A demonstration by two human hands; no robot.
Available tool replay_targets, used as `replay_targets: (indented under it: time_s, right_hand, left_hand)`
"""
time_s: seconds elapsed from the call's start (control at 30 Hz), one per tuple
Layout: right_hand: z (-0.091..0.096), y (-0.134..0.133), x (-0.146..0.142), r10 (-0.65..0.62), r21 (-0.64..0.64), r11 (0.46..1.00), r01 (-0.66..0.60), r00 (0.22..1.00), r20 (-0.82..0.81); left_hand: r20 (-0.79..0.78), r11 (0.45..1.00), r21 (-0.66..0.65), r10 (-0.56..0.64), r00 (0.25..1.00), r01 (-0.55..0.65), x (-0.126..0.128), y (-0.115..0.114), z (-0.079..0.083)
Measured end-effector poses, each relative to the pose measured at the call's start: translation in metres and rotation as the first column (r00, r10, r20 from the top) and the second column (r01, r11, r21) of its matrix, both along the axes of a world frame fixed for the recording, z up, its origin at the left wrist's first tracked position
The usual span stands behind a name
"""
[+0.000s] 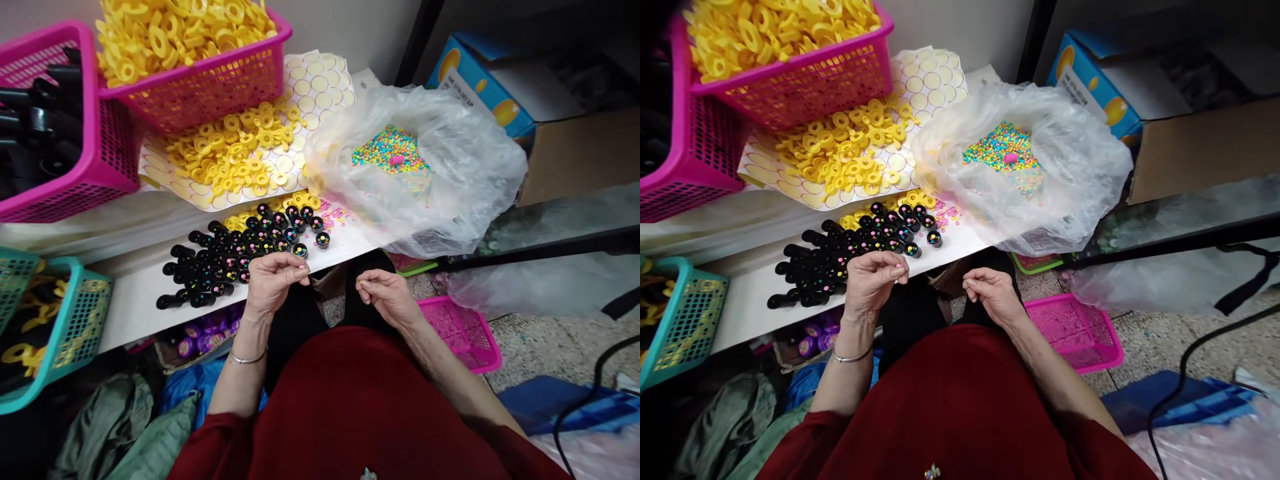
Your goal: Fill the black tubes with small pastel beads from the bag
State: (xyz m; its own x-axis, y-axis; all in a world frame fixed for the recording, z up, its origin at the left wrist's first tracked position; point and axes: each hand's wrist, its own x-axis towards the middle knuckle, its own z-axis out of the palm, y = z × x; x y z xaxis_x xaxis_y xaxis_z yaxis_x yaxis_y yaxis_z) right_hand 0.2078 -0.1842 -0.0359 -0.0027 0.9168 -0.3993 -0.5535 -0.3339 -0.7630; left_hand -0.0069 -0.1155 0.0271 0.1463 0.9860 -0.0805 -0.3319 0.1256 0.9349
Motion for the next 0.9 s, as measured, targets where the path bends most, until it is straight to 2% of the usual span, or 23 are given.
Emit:
replay_targets:
  time_s: [0.1,0.2,0.33,0.43,0.53,0.6,0.73,0.9]
  right_hand:
    - [-0.002,-0.006,0.003,-0.018,0.010,1.000,0.018,0.999,0.043]
    - [0.006,-0.007,-0.002,-0.037,0.139,0.990,0.020,0.992,0.117]
    - [0.028,0.000,-0.018,-0.095,0.392,0.919,-0.031,0.950,0.297]
    - [0.040,0.006,-0.028,-0.129,0.479,0.875,-0.077,0.915,0.382]
    - [0.040,0.008,-0.037,-0.146,0.449,0.893,-0.029,0.926,0.349]
    - [0.036,0.007,-0.041,-0.134,0.386,0.923,0.016,0.950,0.281]
    - [0.029,0.005,-0.047,-0.107,0.255,0.964,0.071,0.986,0.129]
    - [0.031,0.007,-0.048,-0.081,0.173,0.982,0.077,0.997,0.016]
  left_hand:
    - [-0.015,1.000,0.005,-0.010,1.000,0.010,0.002,-0.001,-0.001]
    - [-0.016,0.998,-0.005,-0.066,0.998,0.066,0.009,-0.005,-0.002]
    - [0.097,0.977,-0.105,-0.173,0.980,0.183,0.027,-0.018,-0.006]
    - [0.147,0.981,-0.153,-0.095,0.985,0.118,0.044,-0.030,-0.012]
    - [0.122,0.993,-0.104,0.076,0.990,-0.063,0.056,-0.039,-0.018]
    - [0.116,0.991,-0.072,0.124,0.986,-0.116,0.061,-0.043,-0.020]
    - [0.142,0.989,-0.079,0.136,0.980,-0.126,0.063,-0.048,-0.022]
    - [0.151,0.986,-0.114,0.142,0.978,-0.126,0.065,-0.047,-0.025]
